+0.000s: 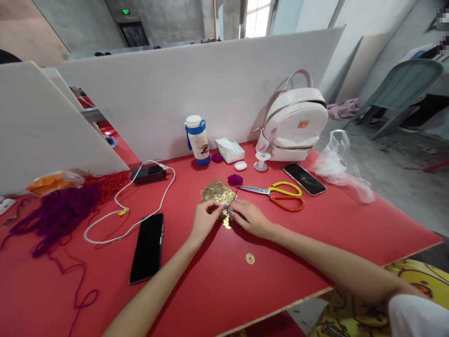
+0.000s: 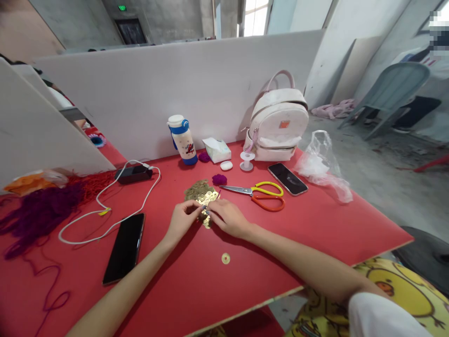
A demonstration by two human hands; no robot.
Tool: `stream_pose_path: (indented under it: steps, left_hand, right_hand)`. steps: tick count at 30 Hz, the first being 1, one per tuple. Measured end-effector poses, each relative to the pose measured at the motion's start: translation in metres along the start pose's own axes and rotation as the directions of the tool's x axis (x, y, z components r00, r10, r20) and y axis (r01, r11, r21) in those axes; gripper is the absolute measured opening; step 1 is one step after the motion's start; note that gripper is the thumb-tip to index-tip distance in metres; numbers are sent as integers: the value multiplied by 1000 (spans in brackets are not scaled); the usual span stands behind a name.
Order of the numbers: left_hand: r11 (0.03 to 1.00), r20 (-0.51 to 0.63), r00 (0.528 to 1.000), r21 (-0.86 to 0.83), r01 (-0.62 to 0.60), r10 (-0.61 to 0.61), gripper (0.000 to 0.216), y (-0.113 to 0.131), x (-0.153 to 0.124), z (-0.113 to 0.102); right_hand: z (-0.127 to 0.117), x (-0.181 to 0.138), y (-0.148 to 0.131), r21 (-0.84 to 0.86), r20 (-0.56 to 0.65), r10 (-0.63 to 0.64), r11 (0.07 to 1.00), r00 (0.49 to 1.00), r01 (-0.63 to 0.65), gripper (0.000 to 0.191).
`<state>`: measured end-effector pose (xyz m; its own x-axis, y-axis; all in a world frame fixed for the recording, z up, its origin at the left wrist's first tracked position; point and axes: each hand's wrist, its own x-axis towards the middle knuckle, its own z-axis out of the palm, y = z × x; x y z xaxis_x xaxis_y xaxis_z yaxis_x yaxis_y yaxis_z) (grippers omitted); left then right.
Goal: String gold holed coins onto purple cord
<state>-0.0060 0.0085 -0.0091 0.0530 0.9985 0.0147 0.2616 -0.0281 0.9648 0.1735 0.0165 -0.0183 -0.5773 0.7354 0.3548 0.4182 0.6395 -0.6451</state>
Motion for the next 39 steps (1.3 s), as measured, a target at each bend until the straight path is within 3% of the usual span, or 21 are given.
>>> stream_pose_path:
  steps: [3,5,8,10,11,13,15,18,20,24,26,31,34,39]
  left_hand:
    - [961,49,990,241,-137,129,20,-3,0,-3]
    - [876,147,951,371,-308,272,19,-4,-2,-6]
    - [723,334,809,368,-584,484,21,-4,-4,-8]
    - [666,356,727,299,-683,587,22,-3,-6,-9]
    - [660,324,712,270,-701,623,22,-2,-8,-9]
    - [700,206,739,238,-674,642,19,0,-11,-9]
    - [777,63,803,217,-591,593,15,4,-14,-8]
    - [898,-132,890,111,-425,437,15,11,-16,-5]
    - [946,-185,931,-19,-323,314,17,14,-13,-3]
    - [968,-115,975,-143,-205,189,16,13,-6,-1]
    - [975,-71,979,-99,-200,193,12,9,-5,-1]
    - [972,25,972,-18,-233,233,8,8,-7,-1]
    - [975,62,974,-62,-216,219,10,15,-10,-1]
    - [962,98,989,-260,-83,112,18,29,-15,1]
  right_hand:
    - [-1,0,2,58,-25,-14,998,1000,15,20]
    - [-1,-1,3,151,-56,10,989,998,-1,20]
    - [0,-1,6,287,-104,81,957,991,-48,19]
    - [1,-1,7,344,-109,116,936,987,-72,18]
    - [2,-1,7,366,-102,127,927,987,-81,18]
    - [3,0,6,403,-72,139,910,988,-99,19]
    - [2,0,3,409,-40,123,907,992,-96,21]
    - [2,1,0,326,10,26,945,1000,-28,25]
    - [1,1,0,272,54,-37,962,998,21,27]
    - [1,1,4,214,52,-16,977,999,5,22]
    - [1,0,5,200,-14,64,978,998,-60,20]
    - [-3,2,5,333,-144,149,938,978,-94,41]
    - [-4,3,6,360,-145,196,924,970,-133,45]
    - [-1,3,14,333,-89,246,921,965,-204,42]
